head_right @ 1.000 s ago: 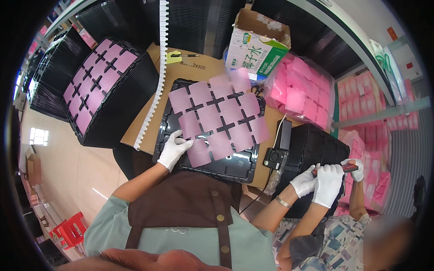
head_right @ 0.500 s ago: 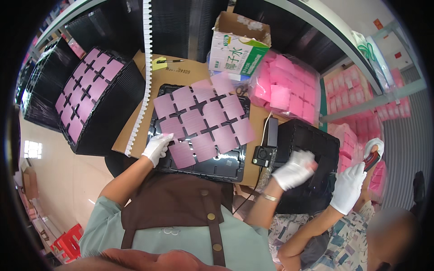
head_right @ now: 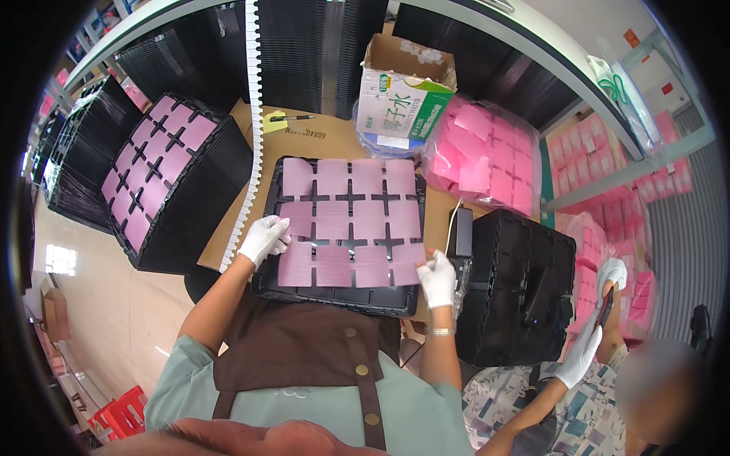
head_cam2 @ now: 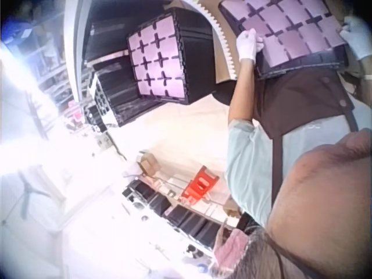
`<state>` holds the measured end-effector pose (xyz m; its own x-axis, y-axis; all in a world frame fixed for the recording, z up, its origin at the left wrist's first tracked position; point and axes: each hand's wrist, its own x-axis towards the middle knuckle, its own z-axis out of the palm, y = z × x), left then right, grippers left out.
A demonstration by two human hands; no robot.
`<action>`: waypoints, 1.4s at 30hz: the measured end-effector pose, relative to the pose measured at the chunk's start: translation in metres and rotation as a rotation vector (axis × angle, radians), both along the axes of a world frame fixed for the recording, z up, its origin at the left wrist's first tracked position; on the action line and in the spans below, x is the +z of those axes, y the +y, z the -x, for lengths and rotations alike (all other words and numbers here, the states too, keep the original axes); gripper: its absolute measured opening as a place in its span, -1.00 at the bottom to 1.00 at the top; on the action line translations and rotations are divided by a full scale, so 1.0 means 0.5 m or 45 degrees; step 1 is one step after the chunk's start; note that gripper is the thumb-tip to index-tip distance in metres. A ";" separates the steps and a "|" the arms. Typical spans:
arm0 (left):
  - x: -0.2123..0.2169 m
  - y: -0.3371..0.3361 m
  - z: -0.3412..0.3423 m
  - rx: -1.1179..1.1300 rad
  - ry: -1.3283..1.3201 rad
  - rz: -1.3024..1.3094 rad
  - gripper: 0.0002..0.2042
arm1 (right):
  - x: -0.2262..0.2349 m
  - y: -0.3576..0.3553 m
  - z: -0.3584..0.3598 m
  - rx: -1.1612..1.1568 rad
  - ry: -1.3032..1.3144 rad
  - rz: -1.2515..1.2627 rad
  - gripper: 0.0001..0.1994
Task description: The person applies adhesive stickers from a strip onto trays, places foam inserts into the trays, presses them down, and stacks the completed trays.
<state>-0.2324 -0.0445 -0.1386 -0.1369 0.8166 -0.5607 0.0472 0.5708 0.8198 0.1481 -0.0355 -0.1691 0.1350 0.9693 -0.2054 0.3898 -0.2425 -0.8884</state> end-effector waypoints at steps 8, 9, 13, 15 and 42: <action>0.016 -0.008 0.021 -0.076 0.266 0.074 -0.74 | 0.035 -0.092 0.050 0.152 -0.040 0.230 -0.53; 0.015 -0.009 0.022 -0.070 0.270 0.077 -0.74 | 0.042 -0.092 0.056 0.159 -0.036 0.233 -0.53; 0.005 -0.007 0.016 -0.061 0.299 0.062 -0.73 | 0.046 -0.078 0.052 0.136 0.259 0.261 -0.54; 0.021 -0.008 0.013 -0.125 0.428 0.034 -0.70 | 0.055 -0.069 0.051 0.105 0.284 0.277 -0.51; 0.010 0.047 -0.039 -0.455 1.365 -0.897 -0.59 | 0.117 0.071 0.160 0.602 -0.950 -0.553 -0.42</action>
